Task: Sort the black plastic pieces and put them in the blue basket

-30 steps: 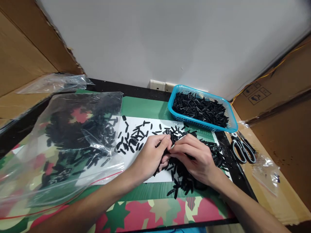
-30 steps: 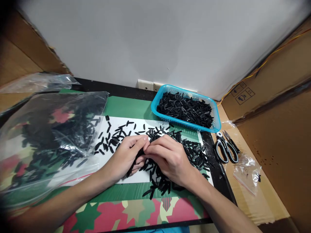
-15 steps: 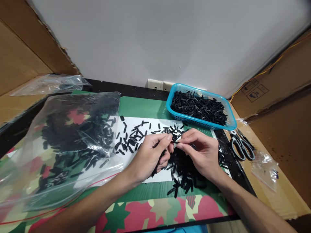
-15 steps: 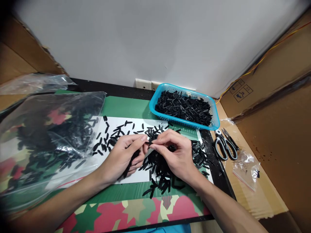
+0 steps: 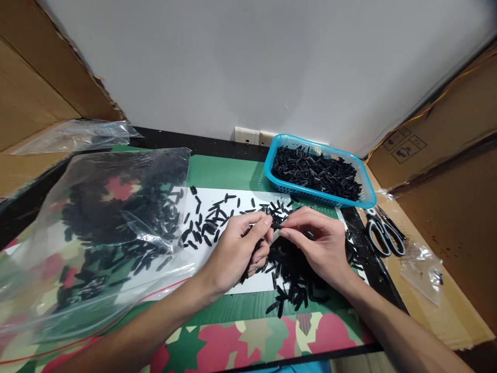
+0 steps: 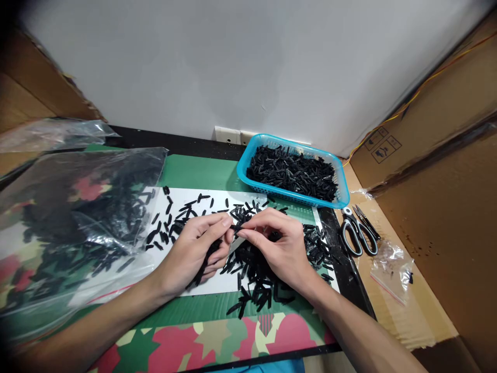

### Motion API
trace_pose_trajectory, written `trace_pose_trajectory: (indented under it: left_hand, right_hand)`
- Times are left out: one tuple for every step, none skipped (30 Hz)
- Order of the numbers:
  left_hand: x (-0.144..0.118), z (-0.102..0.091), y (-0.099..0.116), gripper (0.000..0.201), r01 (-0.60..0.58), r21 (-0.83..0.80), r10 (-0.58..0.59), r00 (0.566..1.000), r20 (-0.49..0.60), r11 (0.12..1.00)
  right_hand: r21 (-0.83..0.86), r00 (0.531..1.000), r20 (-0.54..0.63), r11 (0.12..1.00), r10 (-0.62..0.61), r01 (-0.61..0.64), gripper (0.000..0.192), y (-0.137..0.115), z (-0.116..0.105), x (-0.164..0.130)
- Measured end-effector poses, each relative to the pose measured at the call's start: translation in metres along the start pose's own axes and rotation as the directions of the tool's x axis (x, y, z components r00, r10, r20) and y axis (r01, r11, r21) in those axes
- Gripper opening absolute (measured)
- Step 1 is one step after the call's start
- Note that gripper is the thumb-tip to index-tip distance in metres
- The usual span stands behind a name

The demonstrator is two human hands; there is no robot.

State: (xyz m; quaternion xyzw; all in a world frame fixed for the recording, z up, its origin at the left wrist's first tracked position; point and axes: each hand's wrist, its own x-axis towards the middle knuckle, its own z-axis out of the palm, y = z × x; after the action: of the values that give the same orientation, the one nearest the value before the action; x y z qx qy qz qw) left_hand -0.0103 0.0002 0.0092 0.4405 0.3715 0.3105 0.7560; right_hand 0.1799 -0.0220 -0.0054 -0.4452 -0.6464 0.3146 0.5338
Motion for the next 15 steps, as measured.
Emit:
trace_pose_trajectory:
  left_hand:
    - [0.0, 0.0001, 0.0, 0.043, -0.004, -0.002, 0.004, 1.0, -0.001, 1.0]
    - [-0.0001, 0.0003, 0.0001, 0.043, -0.007, -0.003, 0.007, 1.0, -0.002, 1.0]
    - [-0.0001, 0.0004, 0.0002, 0.043, -0.011, -0.004, 0.011, 1.0, -0.002, 1.0]
    - [-0.0001, 0.0004, 0.0002, 0.043, -0.014, -0.006, 0.014, 1.0, -0.002, 1.0]
    - [-0.0002, 0.0005, 0.0004, 0.043, -0.016, -0.008, 0.016, 1.0, -0.001, 1.0]
    - [-0.0002, 0.0006, 0.0005, 0.044, -0.019, -0.01, 0.019, 1.0, 0.0, 1.0]
    - [-0.0002, 0.0007, 0.0006, 0.044, -0.02, -0.011, 0.02, 1.0, 0.001, 1.0]
    - [-0.0003, 0.0008, 0.0008, 0.044, -0.02, -0.012, 0.02, 1.0, 0.001, 1.0]
    - [-0.0004, 0.001, 0.001, 0.044, -0.02, -0.012, 0.02, 1.0, 0.002, 1.0]
    - [-0.0005, 0.0011, 0.0011, 0.044, -0.021, -0.01, 0.021, 1.0, 0.001, 1.0]
    - [-0.0006, 0.0013, 0.0011, 0.044, -0.022, -0.007, 0.022, 1.0, 0.0, 1.0]
    - [-0.0008, 0.0014, 0.0011, 0.045, -0.021, -0.005, 0.021, 1.0, 0.0, 1.0]
    - [-0.0009, 0.0015, 0.001, 0.045, -0.019, -0.005, 0.019, 1.0, 0.002, 1.0]
    - [-0.0011, 0.0016, 0.0009, 0.046, -0.017, -0.005, 0.017, 1.0, 0.008, 1.0]
    - [-0.0012, 0.0016, 0.0008, 0.046, -0.013, -0.009, 0.013, 1.0, 0.015, 1.0]
  right_hand:
    - [-0.009, 1.0, 0.006, 1.0, 0.003, -0.003, 0.002, -0.0002, -0.0002, 0.0002]
    - [-0.014, 1.0, 0.011, 1.0, 0.005, -0.004, 0.002, -0.0004, -0.0004, 0.0003]
    - [-0.017, 1.0, 0.014, 1.0, 0.004, -0.004, 0.002, -0.0008, -0.0005, 0.0004]
    - [-0.02, 1.0, 0.019, 1.0, 0.005, -0.004, 0.002, -0.0012, -0.0006, 0.0005]
    - [-0.021, 1.0, 0.023, 1.0, 0.004, -0.003, 0.002, -0.0017, -0.0007, 0.0005]
    - [-0.021, 1.0, 0.028, 1.0, 0.002, -0.001, 0.002, -0.0021, -0.0007, 0.0005]
    - [-0.021, 1.0, 0.032, 1.0, -0.001, 0.002, 0.002, -0.0024, -0.0007, 0.0004]
    - [-0.021, 0.999, 0.034, 1.0, -0.006, 0.007, 0.002, -0.0027, -0.0008, 0.0003]
    - [-0.022, 0.999, 0.037, 1.0, -0.011, 0.012, 0.002, -0.0029, -0.0008, 0.0001]
    - [-0.022, 0.999, 0.04, 1.0, -0.015, 0.016, 0.003, -0.0031, -0.0009, 0.0]
    - [-0.024, 0.999, 0.043, 1.0, -0.019, 0.02, 0.003, -0.0033, -0.0009, -0.0001]
    - [-0.027, 0.999, 0.045, 0.999, -0.022, 0.023, 0.003, -0.0034, -0.001, -0.0001]
    - [-0.029, 0.999, 0.048, 0.999, -0.025, 0.026, 0.003, -0.0036, -0.0011, 0.0]
    - [-0.031, 0.998, 0.05, 0.999, -0.027, 0.028, 0.004, -0.0037, -0.0012, 0.0002]
    - [-0.032, 0.998, 0.05, 0.999, -0.028, 0.029, 0.004, -0.0039, -0.0015, 0.0004]
